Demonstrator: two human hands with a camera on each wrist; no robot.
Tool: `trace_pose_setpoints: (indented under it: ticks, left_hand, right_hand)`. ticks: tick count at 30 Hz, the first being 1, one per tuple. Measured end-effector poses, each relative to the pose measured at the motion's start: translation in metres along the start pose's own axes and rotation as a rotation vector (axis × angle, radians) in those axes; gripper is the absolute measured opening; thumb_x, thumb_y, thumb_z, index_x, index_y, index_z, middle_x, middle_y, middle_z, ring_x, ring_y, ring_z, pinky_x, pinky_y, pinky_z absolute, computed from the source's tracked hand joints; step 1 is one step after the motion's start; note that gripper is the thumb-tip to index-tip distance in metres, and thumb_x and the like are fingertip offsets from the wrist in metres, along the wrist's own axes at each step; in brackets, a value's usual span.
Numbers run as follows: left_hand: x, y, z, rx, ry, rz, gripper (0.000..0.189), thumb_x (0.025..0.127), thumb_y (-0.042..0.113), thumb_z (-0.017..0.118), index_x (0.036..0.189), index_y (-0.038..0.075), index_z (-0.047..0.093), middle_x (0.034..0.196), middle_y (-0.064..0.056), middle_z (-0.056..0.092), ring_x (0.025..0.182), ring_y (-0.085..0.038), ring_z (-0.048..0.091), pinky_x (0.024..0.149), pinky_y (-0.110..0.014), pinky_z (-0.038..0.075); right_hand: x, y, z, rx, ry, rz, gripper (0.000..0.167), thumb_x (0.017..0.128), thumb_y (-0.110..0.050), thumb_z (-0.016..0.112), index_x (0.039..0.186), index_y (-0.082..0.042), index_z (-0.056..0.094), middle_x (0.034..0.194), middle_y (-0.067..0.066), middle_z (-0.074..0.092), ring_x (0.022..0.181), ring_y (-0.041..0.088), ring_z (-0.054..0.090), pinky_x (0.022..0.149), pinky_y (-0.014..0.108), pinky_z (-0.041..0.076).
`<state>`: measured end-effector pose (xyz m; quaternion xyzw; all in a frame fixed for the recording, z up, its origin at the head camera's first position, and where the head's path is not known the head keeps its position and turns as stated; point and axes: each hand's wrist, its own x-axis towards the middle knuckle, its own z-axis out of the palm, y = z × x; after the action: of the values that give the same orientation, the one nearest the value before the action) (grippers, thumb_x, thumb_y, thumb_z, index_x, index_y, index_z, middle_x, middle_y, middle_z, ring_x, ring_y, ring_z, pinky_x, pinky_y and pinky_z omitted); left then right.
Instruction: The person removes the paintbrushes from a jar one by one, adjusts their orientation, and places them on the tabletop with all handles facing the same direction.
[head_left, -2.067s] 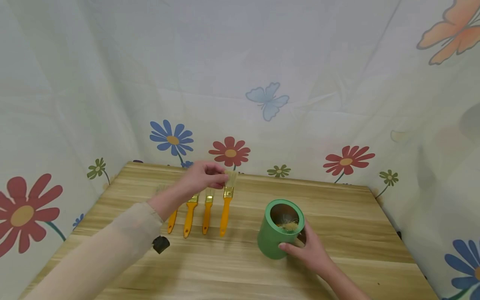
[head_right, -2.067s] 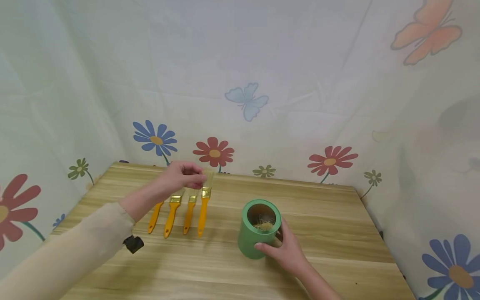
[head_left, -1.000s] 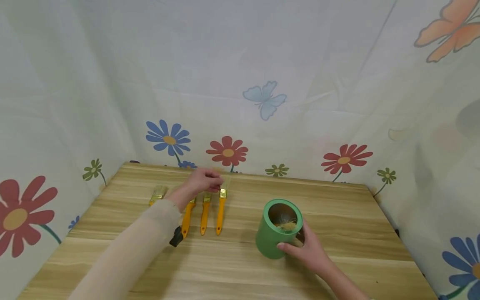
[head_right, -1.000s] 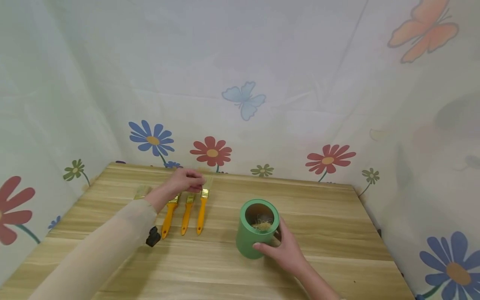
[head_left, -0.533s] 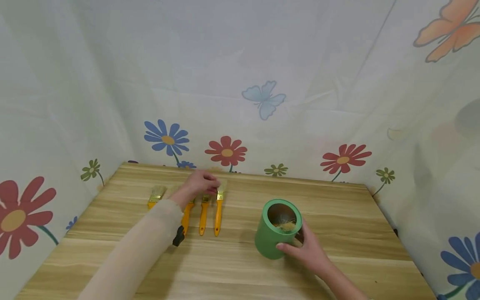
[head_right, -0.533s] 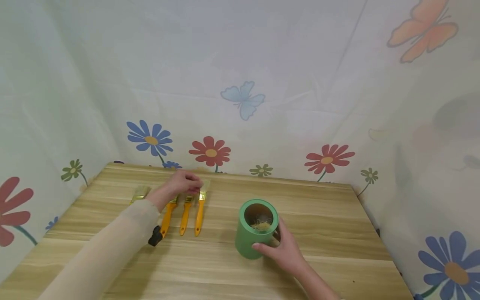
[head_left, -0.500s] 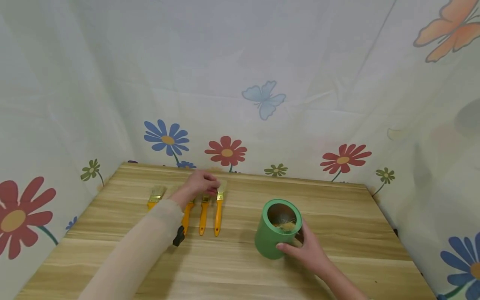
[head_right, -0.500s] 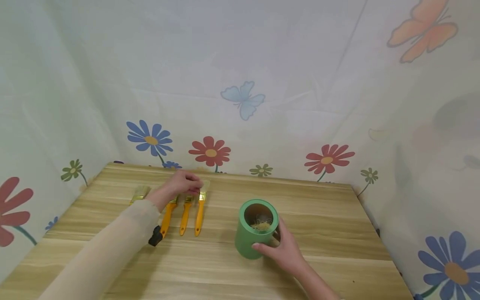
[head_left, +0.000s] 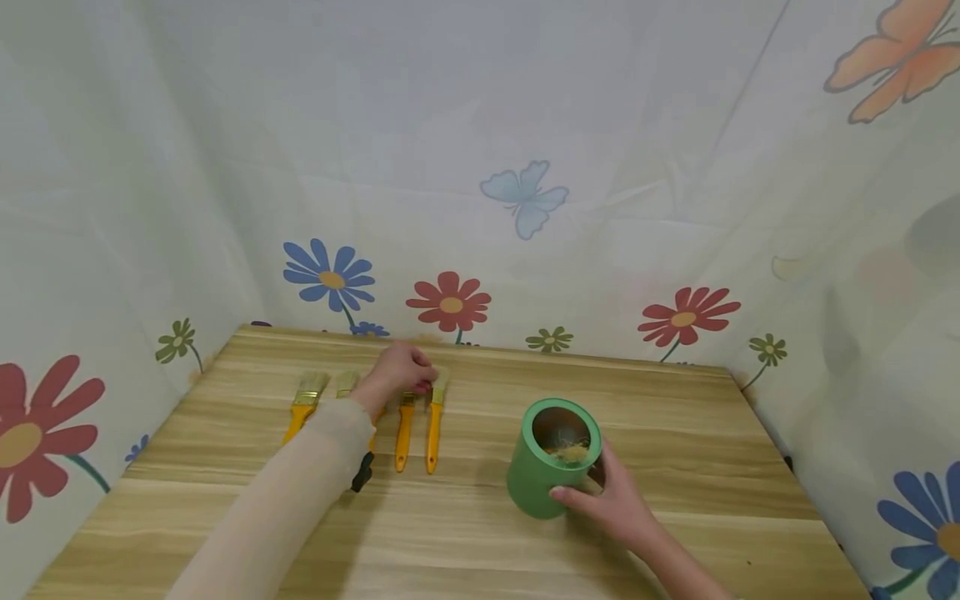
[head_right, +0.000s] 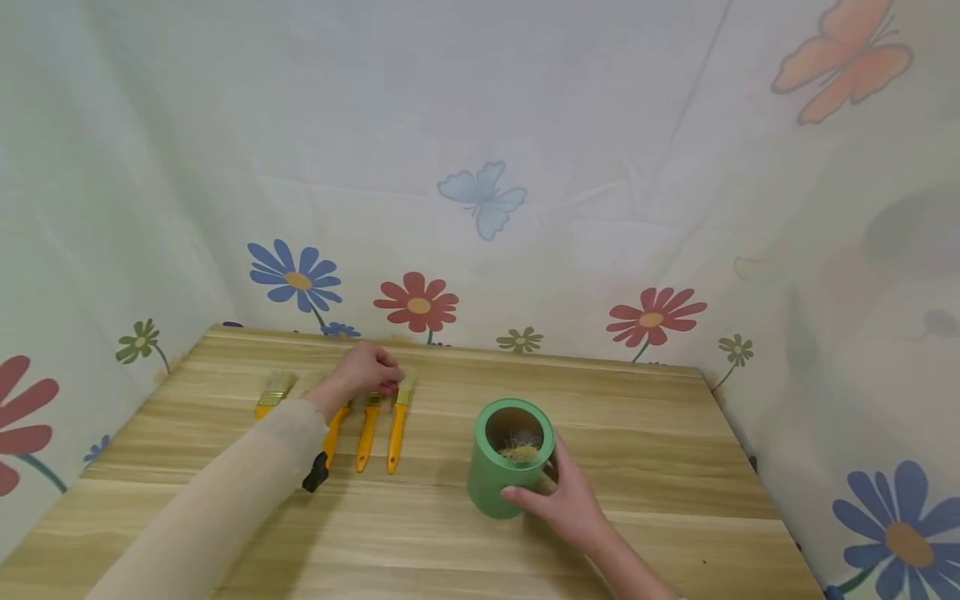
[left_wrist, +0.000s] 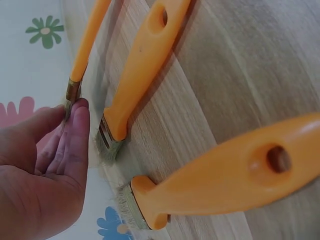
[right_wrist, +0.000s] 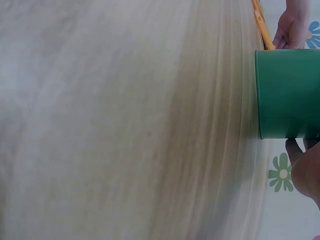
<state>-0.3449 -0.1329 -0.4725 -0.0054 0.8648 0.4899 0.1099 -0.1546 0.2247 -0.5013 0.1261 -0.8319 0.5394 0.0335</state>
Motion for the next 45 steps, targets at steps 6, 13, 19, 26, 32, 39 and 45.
trace_pose_setpoints:
  ticks: [6,13,19,26,32,39,45]
  left_hand:
    - [0.004,-0.003,0.002,0.042,0.008,-0.013,0.017,0.097,0.007,0.078,0.106,-0.006,0.072,0.091,-0.015,0.076,0.067,-0.017,0.074,0.069,-0.032,0.066]
    - [0.004,-0.002,0.001,0.122,0.038,-0.036,0.014,0.097,0.010,0.078,0.104,-0.002,0.073,0.090,-0.013,0.075,0.070,-0.020,0.074,0.071,-0.032,0.065]
    - [0.005,-0.004,0.000,0.173,0.066,-0.033,0.012,0.097,0.010,0.079,0.098,-0.001,0.074,0.086,-0.012,0.075,0.069,-0.020,0.073,0.069,-0.032,0.064]
    - [0.003,0.000,-0.006,0.206,0.049,-0.015,0.013,0.096,0.011,0.080,0.097,0.000,0.074,0.082,-0.011,0.075,0.070,-0.021,0.073,0.070,-0.032,0.064]
    - [-0.005,0.010,-0.018,0.241,0.029,0.037,0.014,0.099,0.013,0.076,0.100,-0.001,0.076,0.083,-0.011,0.076,0.073,-0.023,0.072,0.072,-0.032,0.063]
    - [-0.016,0.032,-0.030,0.151,-0.026,0.162,0.019,0.099,0.014,0.077,0.109,-0.002,0.077,0.099,-0.014,0.078,0.084,-0.029,0.076,0.077,-0.033,0.066]
    - [-0.039,0.061,-0.038,0.156,-0.083,0.276,0.034,0.099,0.023,0.080,0.124,0.001,0.074,0.106,-0.010,0.078,0.089,-0.025,0.078,0.087,-0.038,0.065]
  right_hand:
    - [0.001,-0.002,0.002,-0.008,-0.005,-0.006,0.091,0.085,-0.020,0.094,0.160,-0.016,0.043,0.153,0.012,0.058,0.139,0.036,0.056,0.113,0.055,0.049]
    - [0.001,-0.002,0.003,-0.003,-0.002,0.001,0.092,0.084,-0.020,0.094,0.160,-0.018,0.044,0.155,0.012,0.057,0.141,0.035,0.055,0.114,0.055,0.048]
    - [0.001,-0.002,0.004,0.007,-0.003,-0.002,0.090,0.084,-0.019,0.094,0.159,-0.018,0.045,0.153,0.011,0.058,0.141,0.037,0.055,0.114,0.059,0.047]
    - [0.001,-0.003,0.004,0.013,-0.003,-0.002,0.089,0.085,-0.018,0.093,0.159,-0.017,0.045,0.154,0.013,0.057,0.141,0.040,0.054,0.114,0.062,0.047]
    - [0.002,-0.003,0.004,0.000,-0.003,0.014,0.090,0.084,-0.020,0.094,0.159,-0.018,0.044,0.154,0.011,0.057,0.142,0.037,0.054,0.114,0.060,0.047]
    - [0.001,-0.001,0.002,0.010,-0.007,0.003,0.090,0.085,-0.018,0.093,0.160,-0.017,0.044,0.154,0.012,0.057,0.142,0.040,0.054,0.114,0.061,0.046]
    - [0.000,0.000,0.001,0.017,-0.009,0.005,0.089,0.085,-0.018,0.093,0.160,-0.017,0.044,0.154,0.012,0.057,0.142,0.041,0.053,0.115,0.063,0.046]
